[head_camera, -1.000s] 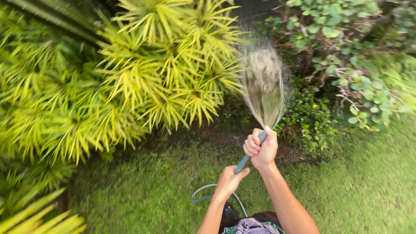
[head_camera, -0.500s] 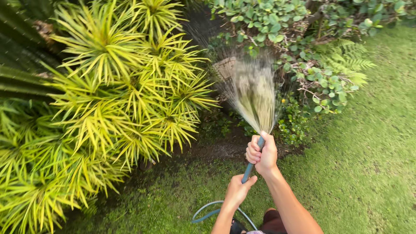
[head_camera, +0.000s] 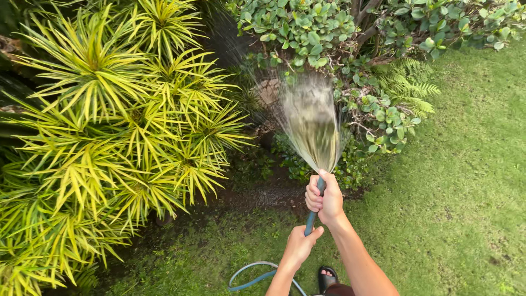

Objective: The person waters garden plants and tropical palms using a garden hose held by hand, moving the water stream across several different types of foliage.

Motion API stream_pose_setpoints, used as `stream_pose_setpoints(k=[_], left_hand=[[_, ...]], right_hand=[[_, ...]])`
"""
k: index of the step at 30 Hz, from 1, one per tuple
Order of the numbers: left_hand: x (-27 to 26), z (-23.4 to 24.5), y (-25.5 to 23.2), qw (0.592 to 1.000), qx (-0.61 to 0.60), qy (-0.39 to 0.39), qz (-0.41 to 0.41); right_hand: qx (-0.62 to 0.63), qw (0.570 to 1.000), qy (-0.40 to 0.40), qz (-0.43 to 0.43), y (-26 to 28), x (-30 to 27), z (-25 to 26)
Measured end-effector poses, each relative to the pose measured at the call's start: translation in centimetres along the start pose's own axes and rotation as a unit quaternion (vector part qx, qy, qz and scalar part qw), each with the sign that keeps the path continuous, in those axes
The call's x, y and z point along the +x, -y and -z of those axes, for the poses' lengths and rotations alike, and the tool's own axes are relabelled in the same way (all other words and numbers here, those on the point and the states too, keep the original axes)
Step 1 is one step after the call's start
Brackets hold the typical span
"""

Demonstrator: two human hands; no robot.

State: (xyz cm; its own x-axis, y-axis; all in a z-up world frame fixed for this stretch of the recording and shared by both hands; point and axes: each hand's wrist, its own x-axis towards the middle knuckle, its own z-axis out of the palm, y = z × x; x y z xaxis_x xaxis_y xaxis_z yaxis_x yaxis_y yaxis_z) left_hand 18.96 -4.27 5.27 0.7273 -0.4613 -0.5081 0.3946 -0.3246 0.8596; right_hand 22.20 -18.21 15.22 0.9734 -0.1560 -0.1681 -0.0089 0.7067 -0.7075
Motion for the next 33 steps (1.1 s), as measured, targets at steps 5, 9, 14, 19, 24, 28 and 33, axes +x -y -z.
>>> stream_pose_setpoints(k=[5, 9, 14, 19, 24, 28, 33], left_hand=[[1.4, -2.1, -2.7, 0.999, 0.004, -0.015, -0.048], [2.3, -3.1, -4.5, 0.994, 0.002, -0.02, -0.104], [3.1, -3.9, -5.9, 0.992, 0.03, -0.038, -0.113], [3.0, -4.4, -5.8, 0.993, 0.027, -0.044, -0.103], [2.7, -4.6, -5.7, 0.994, 0.059, -0.058, -0.068], [2.3, -4.8, -6.4, 0.995, 0.04, -0.062, -0.072], [2.0, -4.4, -8.1, 0.99, 0.024, -0.072, -0.117]], right_hand=[[-0.02, 0.998, 0.036, 0.045, 3.3, 0.4, 0.1], [-0.02, 0.996, 0.048, 0.074, 5.3, 0.3, -0.1], [-0.019, 0.992, 0.072, 0.101, 6.5, 0.3, 0.0], [-0.026, 0.993, 0.065, 0.098, 6.5, 0.3, 0.6], [-0.034, 0.997, 0.032, 0.068, 6.3, 0.9, 1.0], [-0.036, 0.996, 0.045, 0.063, 6.7, 1.2, 0.6], [-0.022, 0.99, 0.093, 0.105, 7.7, 0.4, -0.7]])
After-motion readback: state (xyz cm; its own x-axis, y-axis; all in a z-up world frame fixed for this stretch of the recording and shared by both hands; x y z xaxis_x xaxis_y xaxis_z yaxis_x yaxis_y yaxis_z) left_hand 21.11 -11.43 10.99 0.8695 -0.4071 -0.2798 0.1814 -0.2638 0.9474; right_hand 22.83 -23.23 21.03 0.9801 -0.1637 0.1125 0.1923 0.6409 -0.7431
